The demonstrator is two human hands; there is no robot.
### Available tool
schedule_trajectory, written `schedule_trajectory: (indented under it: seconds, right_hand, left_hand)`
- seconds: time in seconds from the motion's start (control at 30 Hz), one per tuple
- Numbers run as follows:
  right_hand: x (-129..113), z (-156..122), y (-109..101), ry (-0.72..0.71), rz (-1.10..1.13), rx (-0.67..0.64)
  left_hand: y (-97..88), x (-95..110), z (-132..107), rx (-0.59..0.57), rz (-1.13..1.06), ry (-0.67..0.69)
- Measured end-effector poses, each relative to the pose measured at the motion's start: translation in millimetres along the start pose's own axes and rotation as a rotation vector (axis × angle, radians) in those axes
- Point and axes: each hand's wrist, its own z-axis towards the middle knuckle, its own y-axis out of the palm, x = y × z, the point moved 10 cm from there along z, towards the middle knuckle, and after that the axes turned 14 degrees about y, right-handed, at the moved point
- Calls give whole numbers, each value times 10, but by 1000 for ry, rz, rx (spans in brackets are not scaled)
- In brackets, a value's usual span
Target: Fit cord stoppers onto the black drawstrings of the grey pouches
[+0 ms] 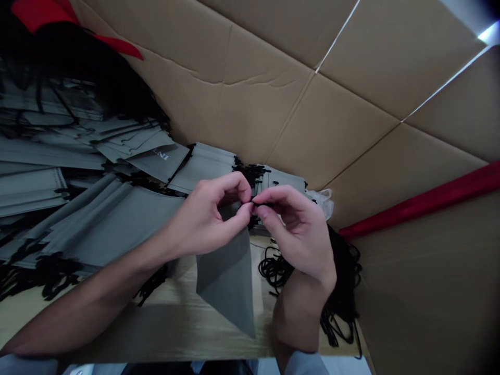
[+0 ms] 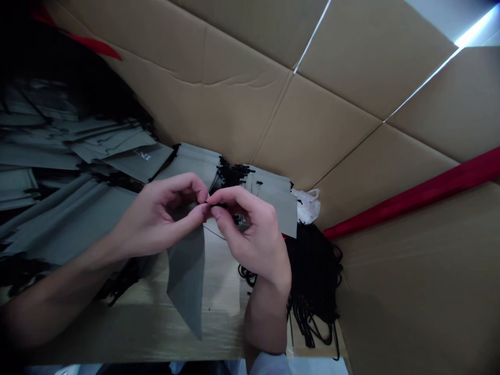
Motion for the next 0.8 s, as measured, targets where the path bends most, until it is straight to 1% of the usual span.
schedule_trajectory:
  seconds: [0.13,0.27,0.4,0.5,0.6,0.67,0.8]
  right_hand:
    - [40,24,-6,53,81,-29]
    - [43,51,17,51,178,-52]
    - [64,59,40,67,207,-6]
    - [44,39,63,63,184,44]
    - [7,23,101,40,148,57]
    - [10,29,134,37,130,36]
    - [65,65,160,59,120,-6]
  left_hand:
    - [3,24,2,10,-44,2]
    - [-47,-1,12,60,-12,-28]
    - [-47,-22,-7,77,21,-37]
    - [-46,-46,-53,97,65,-43]
    - [-54,-85,-84,117,94,-59]
    - [-34,-91,-67,79,134,-48]
    - [78,-85,-4,-108,239,9]
